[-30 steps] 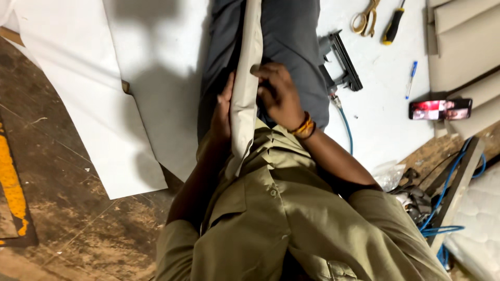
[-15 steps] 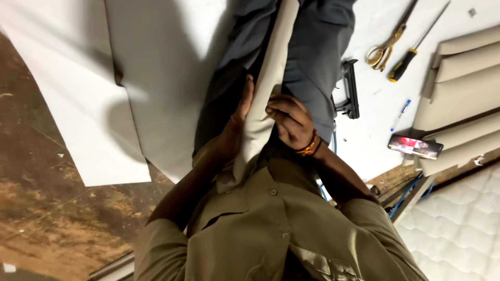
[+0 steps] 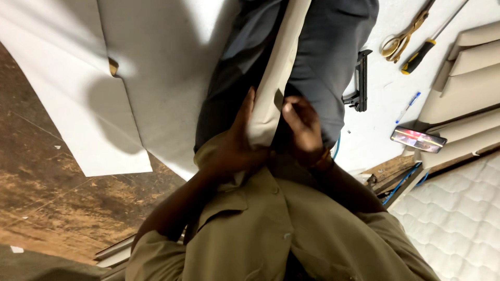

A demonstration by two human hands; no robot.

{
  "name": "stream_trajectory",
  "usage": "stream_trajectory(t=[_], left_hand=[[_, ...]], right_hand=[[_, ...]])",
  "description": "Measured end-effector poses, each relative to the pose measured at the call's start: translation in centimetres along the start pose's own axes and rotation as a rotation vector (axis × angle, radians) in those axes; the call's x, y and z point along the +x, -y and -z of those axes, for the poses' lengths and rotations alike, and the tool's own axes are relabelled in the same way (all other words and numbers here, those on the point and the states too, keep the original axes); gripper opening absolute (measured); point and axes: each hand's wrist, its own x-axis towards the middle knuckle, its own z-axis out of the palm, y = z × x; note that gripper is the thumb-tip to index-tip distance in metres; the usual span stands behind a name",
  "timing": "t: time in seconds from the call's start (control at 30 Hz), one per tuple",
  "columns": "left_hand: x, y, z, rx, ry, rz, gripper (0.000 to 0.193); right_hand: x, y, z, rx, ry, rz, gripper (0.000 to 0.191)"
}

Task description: The person sits on the floor and wraps a strip of beige fabric around a long padded wooden bar resting on their lap. They fold the fabric edges over the bar and use a pneumatic nail gun to staple the fabric in place along the length of the bar.

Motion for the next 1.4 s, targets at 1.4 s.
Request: stream_trajectory(t=[1.4], left_hand=[[5.8,-2.0,-2.0,0.567,0.045,-0.132,0.102]], right_hand=[[2.8,-2.8,4.3,-0.236,0.053,0.181,0.023]])
